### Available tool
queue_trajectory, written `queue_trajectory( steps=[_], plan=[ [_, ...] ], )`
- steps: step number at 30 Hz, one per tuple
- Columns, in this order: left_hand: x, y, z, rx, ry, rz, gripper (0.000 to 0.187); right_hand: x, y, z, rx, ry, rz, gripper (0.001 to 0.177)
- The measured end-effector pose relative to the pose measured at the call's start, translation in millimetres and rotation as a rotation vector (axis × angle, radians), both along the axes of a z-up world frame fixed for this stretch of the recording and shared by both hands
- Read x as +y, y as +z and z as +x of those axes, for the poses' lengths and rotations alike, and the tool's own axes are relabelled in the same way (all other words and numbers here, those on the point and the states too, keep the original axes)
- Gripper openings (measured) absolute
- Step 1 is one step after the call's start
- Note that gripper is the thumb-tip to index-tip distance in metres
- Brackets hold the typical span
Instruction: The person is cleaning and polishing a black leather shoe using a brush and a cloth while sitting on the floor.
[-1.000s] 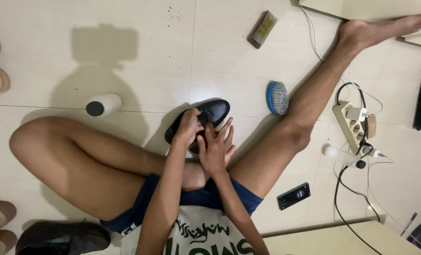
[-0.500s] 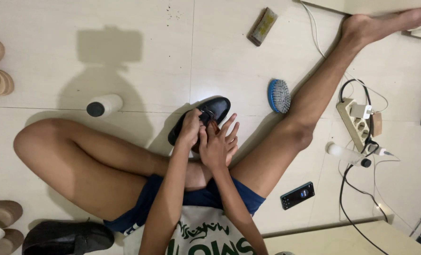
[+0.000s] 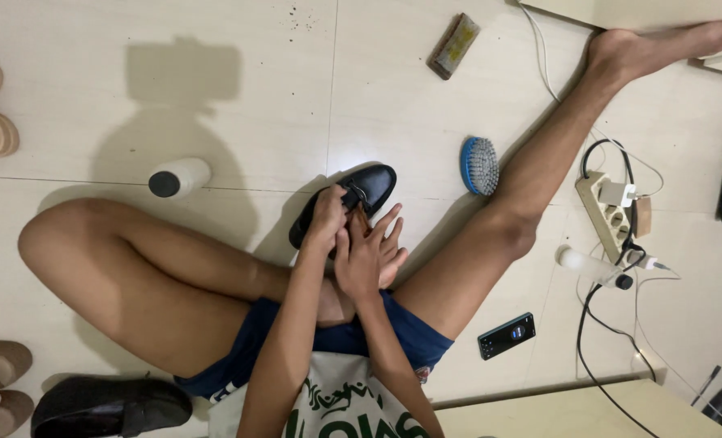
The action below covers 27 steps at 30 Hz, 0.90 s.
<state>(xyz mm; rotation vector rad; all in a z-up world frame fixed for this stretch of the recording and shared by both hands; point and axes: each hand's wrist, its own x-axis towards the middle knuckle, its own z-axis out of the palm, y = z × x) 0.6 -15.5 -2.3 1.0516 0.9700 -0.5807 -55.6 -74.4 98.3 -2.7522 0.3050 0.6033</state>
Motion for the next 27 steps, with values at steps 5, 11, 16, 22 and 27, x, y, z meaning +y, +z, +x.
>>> queue_trajectory(
  steps=[5, 11, 16, 22, 27],
  plan=[
    [-2, -10, -5, -0.112, -0.073, 0.061, 0.048, -1, -23, 32, 0.106, -0.181, -0.014, 0.064],
    [-8, -26, -13, -0.166, -0.079, 0.054, 0.050, 1, -17, 25, 0.017, -0.161, 0.118, 0.053],
    [-3, 31, -9, -0.144, -0.092, 0.041, 0.052, -15, -51, 2, 0.035, -0.272, 0.308, 0.055],
    [1, 54, -8, -0.294, -0.235, 0.142, 0.045, -4, 16, 32, -0.016, -0.319, 0.447, 0.068],
    [26, 89, -5, -0.390, -0.443, 0.163, 0.048, -14, 28, 44, 0.040, -0.043, 0.477, 0.069]
  ],
)
